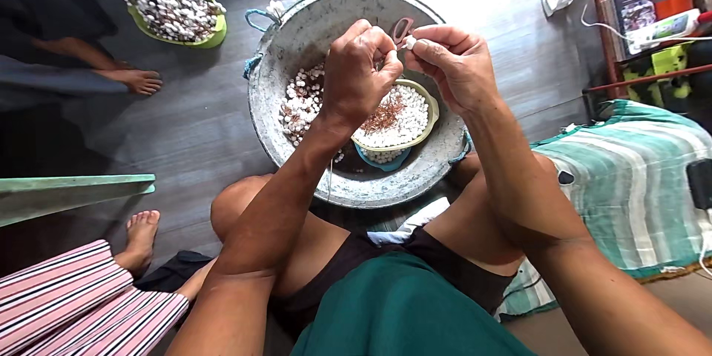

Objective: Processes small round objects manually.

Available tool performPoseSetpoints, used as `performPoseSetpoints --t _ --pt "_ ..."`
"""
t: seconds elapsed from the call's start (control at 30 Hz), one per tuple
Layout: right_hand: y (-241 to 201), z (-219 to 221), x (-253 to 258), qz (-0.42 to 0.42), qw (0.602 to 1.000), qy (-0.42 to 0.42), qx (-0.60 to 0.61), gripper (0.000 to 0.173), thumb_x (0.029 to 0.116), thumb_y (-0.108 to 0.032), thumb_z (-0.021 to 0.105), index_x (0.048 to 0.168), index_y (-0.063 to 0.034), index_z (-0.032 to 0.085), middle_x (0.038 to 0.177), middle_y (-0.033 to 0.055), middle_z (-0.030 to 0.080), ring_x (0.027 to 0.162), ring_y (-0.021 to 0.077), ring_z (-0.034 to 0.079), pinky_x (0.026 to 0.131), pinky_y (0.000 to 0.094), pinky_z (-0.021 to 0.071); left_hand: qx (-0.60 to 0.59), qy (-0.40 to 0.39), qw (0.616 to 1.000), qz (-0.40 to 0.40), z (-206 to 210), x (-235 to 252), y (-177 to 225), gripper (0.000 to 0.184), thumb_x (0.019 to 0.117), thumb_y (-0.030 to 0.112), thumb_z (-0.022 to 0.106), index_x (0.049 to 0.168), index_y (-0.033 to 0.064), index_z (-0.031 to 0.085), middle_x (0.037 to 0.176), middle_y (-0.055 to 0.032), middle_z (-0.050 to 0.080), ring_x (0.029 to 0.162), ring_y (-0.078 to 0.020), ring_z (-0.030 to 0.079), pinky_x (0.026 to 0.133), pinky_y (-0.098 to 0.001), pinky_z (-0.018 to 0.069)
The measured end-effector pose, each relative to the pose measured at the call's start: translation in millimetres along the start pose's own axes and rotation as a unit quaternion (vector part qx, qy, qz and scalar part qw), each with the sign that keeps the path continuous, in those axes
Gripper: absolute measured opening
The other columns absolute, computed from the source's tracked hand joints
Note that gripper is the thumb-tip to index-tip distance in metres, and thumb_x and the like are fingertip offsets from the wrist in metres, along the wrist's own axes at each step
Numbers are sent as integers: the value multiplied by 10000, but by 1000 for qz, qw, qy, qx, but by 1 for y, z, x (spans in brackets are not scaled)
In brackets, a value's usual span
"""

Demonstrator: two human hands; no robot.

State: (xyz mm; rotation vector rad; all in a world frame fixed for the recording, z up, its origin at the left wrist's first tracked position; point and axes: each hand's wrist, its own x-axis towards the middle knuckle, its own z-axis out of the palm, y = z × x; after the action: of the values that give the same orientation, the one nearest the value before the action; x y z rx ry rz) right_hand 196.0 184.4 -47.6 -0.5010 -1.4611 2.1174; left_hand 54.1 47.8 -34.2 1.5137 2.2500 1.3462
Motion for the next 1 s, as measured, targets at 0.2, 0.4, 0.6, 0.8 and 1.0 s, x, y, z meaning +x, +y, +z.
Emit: performPoseSetpoints --t 0.2,0.4,0.6,0.8,1.0 --pt "1 -1 0 -17 999 -8 -36 188 950 26 688 1132 69 699 961 127 757 867 203 750 873 380 635 12 -3 1000 3 1 -1 -1 91 895 130 678 855 66 730 796 -22 590 660 -73 565 600 -220 484" --pt "5 -2 1 -68 994 -12 -90 194 933 31 707 1122 76 708 932 116 758 840 194 743 846 381 639 18 -6 1000 2 2 -1 0 99 894 144 671 853 77 730 795 -20 596 662 -83 573 595 -240 487" --pt "6 -1 1 -93 988 -5 -120 201 915 36 723 1111 81 713 922 118 762 827 208 753 827 399 653 14 -13 1000 6 3 -1 -1 112 906 149 663 853 72 725 794 -20 591 656 -82 565 590 -239 483" --pt "4 -4 1 -122 979 -39 -161 225 919 36 715 1141 73 718 1019 120 746 862 181 731 829 357 639 14 -20 1000 -9 2 -1 0 103 897 152 673 842 80 721 797 -18 598 666 -81 575 604 -241 490" --pt "5 -4 1 -130 974 -26 -186 212 934 25 699 1141 69 718 953 107 749 819 176 728 791 354 640 9 -25 1000 7 3 -1 -1 120 930 150 647 889 83 737 841 -22 607 686 -77 571 622 -237 492"
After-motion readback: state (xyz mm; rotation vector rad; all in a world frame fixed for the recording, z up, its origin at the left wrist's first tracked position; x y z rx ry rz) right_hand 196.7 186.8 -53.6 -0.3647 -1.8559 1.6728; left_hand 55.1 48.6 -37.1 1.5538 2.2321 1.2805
